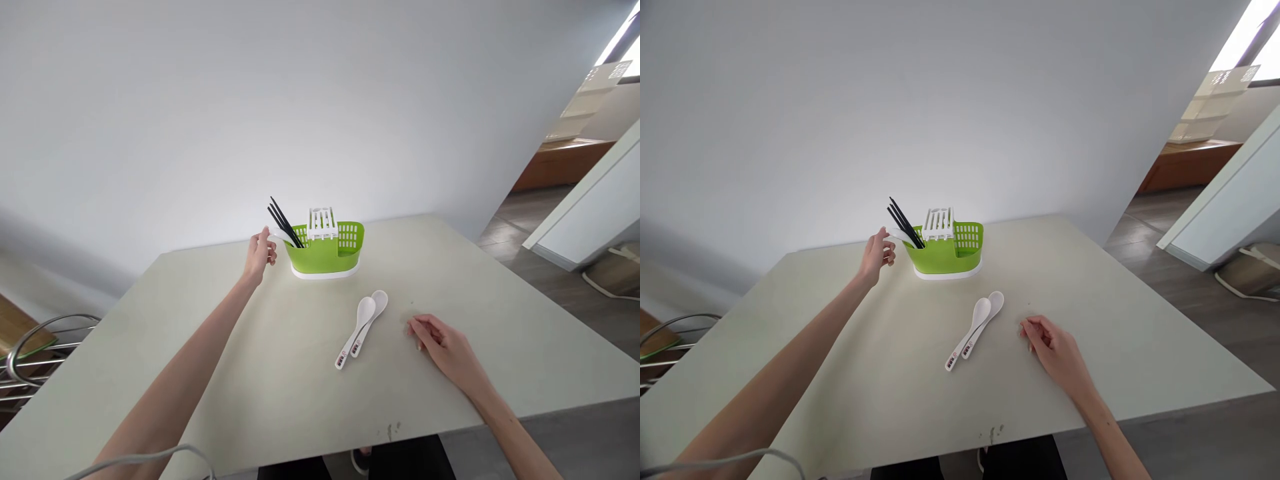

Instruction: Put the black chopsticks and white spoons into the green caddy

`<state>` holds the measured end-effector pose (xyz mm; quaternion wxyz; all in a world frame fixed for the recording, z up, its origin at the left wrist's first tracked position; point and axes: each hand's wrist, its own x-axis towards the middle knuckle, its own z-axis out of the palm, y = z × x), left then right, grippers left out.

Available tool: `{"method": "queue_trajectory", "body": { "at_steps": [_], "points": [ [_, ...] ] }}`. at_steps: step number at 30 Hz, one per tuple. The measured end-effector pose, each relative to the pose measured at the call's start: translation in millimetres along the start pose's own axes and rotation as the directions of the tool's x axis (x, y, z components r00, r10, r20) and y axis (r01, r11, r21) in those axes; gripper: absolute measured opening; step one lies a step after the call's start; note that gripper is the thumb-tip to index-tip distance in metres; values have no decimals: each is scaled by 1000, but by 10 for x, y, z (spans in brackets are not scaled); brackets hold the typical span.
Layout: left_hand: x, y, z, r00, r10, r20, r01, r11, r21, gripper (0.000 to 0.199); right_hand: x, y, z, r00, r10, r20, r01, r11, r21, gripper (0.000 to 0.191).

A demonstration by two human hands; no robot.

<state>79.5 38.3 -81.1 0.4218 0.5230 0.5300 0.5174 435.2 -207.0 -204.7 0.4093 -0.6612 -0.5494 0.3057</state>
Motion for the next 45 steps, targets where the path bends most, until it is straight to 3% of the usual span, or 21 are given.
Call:
{"method": "queue_trajectory", "body": {
  "at_steps": [4,9,14,25,29,36,41,45],
  "points": [
    [-51,-165,-106,999,-17,-29,16,1000,-17,42,2,0,1,1000,4,-4,-4,1000,-4,49],
    [-267,-589,-223,998,-68,-5,68,998,-14,41,2,0,-1,1000,10,-12,-10,1000,-27,48],
    [-524,-861,-296,998,12,62,-16,999,52,39,-1,-56,-9,999,21,-24,-22,999,-50,49],
    [-775,-826,-377,994,10,108,-11,1000,14,34,158,-305,216,999,34,26,-33,999,-28,44],
    [-807,-805,-367,990,-5,138,-11,993,115,36,344,-336,242,997,81,-8,-82,989,-121,43],
    [-805,-816,-344,986,16,166,-50,978,203,40,670,-338,192,989,138,59,-116,950,-290,39],
    [-801,-841,-349,979,41,198,-88,968,235,43,760,-448,204,978,151,143,-83,913,-399,38],
    [-790,-863,-350,979,48,198,-100,961,256,42,777,-439,174,971,160,176,-80,917,-391,38]
  ]
}}
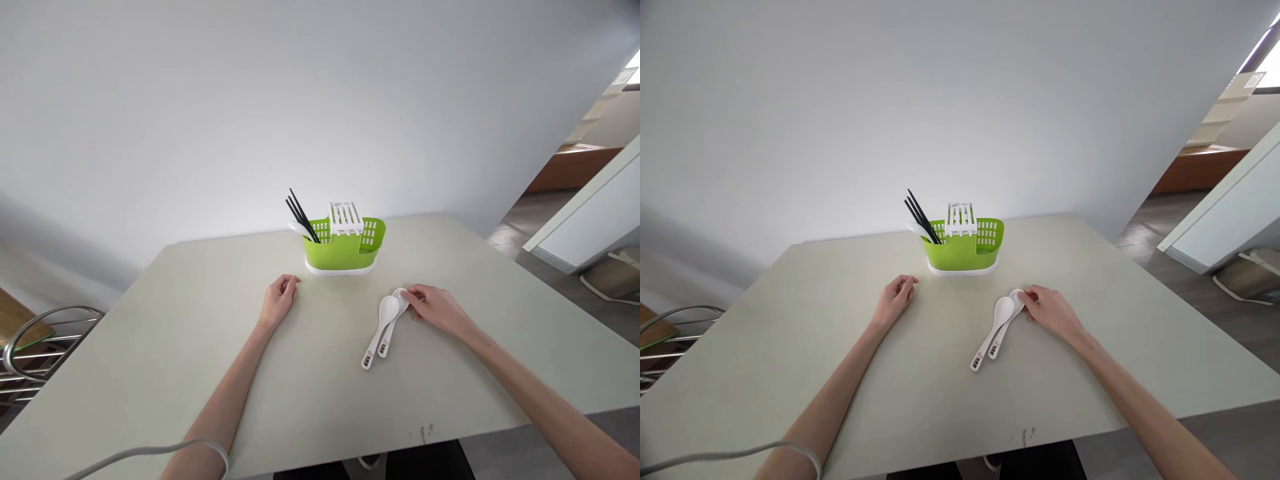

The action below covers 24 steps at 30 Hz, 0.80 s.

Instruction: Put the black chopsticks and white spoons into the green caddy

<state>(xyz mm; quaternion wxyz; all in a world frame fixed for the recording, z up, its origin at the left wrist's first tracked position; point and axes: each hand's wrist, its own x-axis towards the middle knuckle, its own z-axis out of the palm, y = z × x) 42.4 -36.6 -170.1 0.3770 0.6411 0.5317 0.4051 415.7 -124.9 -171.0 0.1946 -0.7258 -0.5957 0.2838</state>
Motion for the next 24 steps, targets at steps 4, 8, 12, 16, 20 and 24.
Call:
{"method": "queue_trajectory", "body": {
  "at_steps": [4,8,12,16,20,24],
  "points": [
    [6,-10,8,1000,12,6,-12,1000,7,43,-13,112,-51,1000,-13,7,13,1000,-26,40],
    [-5,19,10,1000,7,9,-7,1000,20,42,-72,201,-146,1000,0,0,0,998,-57,43],
    [-27,64,12,1000,6,4,-6,999,42,40,-167,220,-282,1000,-7,-24,6,999,-48,45],
    [-41,82,17,1000,9,-1,-9,998,61,40,-254,105,-456,999,-24,-40,24,999,22,50],
    [-38,73,15,1000,8,7,-8,998,61,41,-348,-297,-658,988,-119,-94,132,981,140,53],
    [-39,63,11,1000,6,10,-7,998,69,41,-437,-949,-824,944,-225,-240,277,938,210,49]
  ]
}}
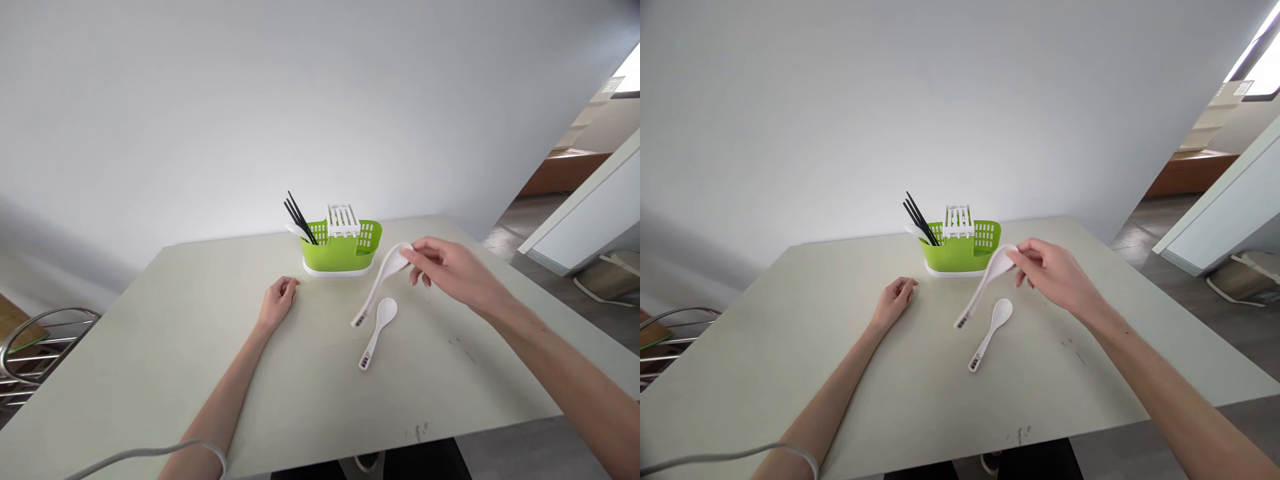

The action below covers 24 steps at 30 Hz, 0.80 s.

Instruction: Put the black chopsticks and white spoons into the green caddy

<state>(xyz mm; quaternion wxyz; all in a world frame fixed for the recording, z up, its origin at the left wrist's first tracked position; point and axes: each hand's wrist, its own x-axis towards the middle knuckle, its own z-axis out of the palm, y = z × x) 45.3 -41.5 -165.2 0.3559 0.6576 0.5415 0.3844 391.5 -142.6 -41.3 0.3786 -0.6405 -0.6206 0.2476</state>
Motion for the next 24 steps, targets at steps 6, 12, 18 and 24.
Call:
{"method": "queue_trajectory", "body": {
  "at_steps": [6,12,18,24],
  "points": [
    [-23,-16,-30,1000,-2,-2,2,1000,-22,40,363,-809,235,915,-338,-222,313,940,-139,39],
    [-11,-66,-69,1000,6,-4,-6,999,-32,40,905,-1189,544,784,-573,-240,404,764,-503,33],
    [16,-123,-103,1000,7,6,-7,1000,-29,41,1147,-1414,785,808,-589,-17,394,562,-728,31],
    [30,-157,-120,1000,7,12,-6,999,-31,40,1152,-1485,1078,800,-548,244,488,358,-796,29]
  ]
}}
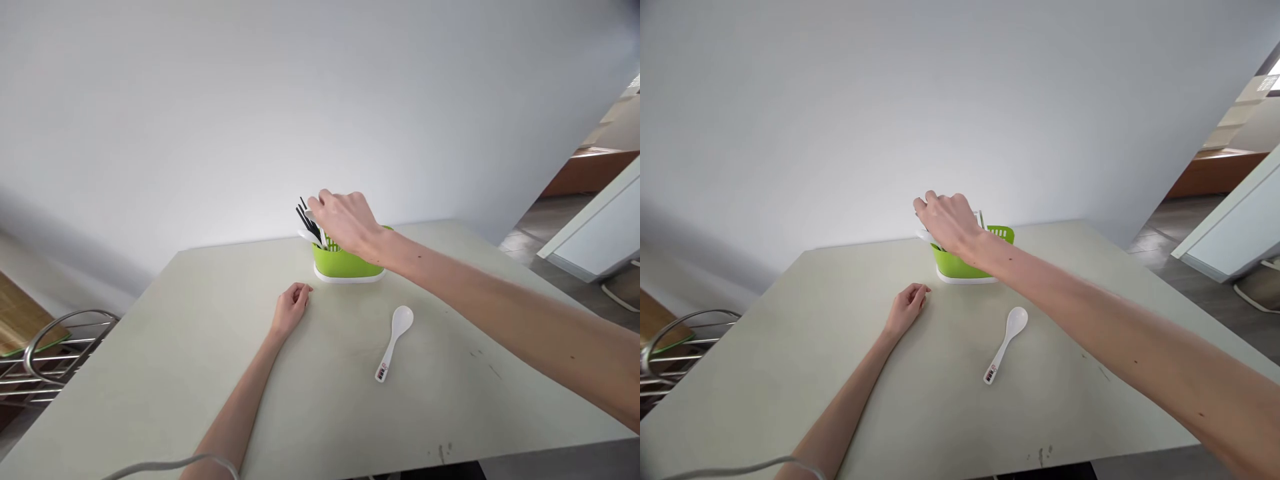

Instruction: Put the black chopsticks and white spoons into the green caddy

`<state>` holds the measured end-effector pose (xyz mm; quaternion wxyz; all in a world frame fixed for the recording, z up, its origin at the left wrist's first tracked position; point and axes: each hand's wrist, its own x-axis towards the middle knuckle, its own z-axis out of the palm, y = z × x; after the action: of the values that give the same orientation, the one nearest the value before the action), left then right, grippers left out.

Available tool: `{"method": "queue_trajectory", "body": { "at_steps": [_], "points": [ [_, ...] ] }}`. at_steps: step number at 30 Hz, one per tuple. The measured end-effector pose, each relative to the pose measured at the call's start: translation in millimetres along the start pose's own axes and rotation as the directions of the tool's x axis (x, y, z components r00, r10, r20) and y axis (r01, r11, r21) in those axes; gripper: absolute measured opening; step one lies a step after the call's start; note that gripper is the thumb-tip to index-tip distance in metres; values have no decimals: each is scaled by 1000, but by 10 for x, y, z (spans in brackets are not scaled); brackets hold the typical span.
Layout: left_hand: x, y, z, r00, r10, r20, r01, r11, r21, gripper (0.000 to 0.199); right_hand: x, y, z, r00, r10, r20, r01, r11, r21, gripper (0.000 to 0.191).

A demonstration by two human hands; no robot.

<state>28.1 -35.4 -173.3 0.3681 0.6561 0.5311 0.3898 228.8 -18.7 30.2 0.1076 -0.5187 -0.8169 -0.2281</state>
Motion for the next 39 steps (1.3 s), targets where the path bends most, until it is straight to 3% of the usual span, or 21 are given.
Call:
{"method": "queue_trajectory", "body": {
  "at_steps": [4,13,23,31,35,39],
  "points": [
    [1,2,5,1000,-3,-3,3,1000,-3,40,41,-127,74,993,-49,105,51,998,-22,42],
    [0,-17,10,1000,-2,-12,3,1000,14,40,135,-401,287,980,-28,197,15,998,69,27],
    [-8,-4,8,1000,-4,-5,4,1000,5,41,189,-465,423,964,20,264,-60,987,146,33],
    [-15,4,5,1000,-10,-8,10,1000,14,38,74,-332,434,956,81,281,-148,963,227,31],
    [-20,16,6,1000,-5,-9,6,1000,7,38,-74,-130,276,968,137,211,-204,917,344,25],
    [-24,17,4,1000,-7,-3,7,1000,30,38,-303,119,50,967,167,191,-245,809,535,14]
  ]
}}
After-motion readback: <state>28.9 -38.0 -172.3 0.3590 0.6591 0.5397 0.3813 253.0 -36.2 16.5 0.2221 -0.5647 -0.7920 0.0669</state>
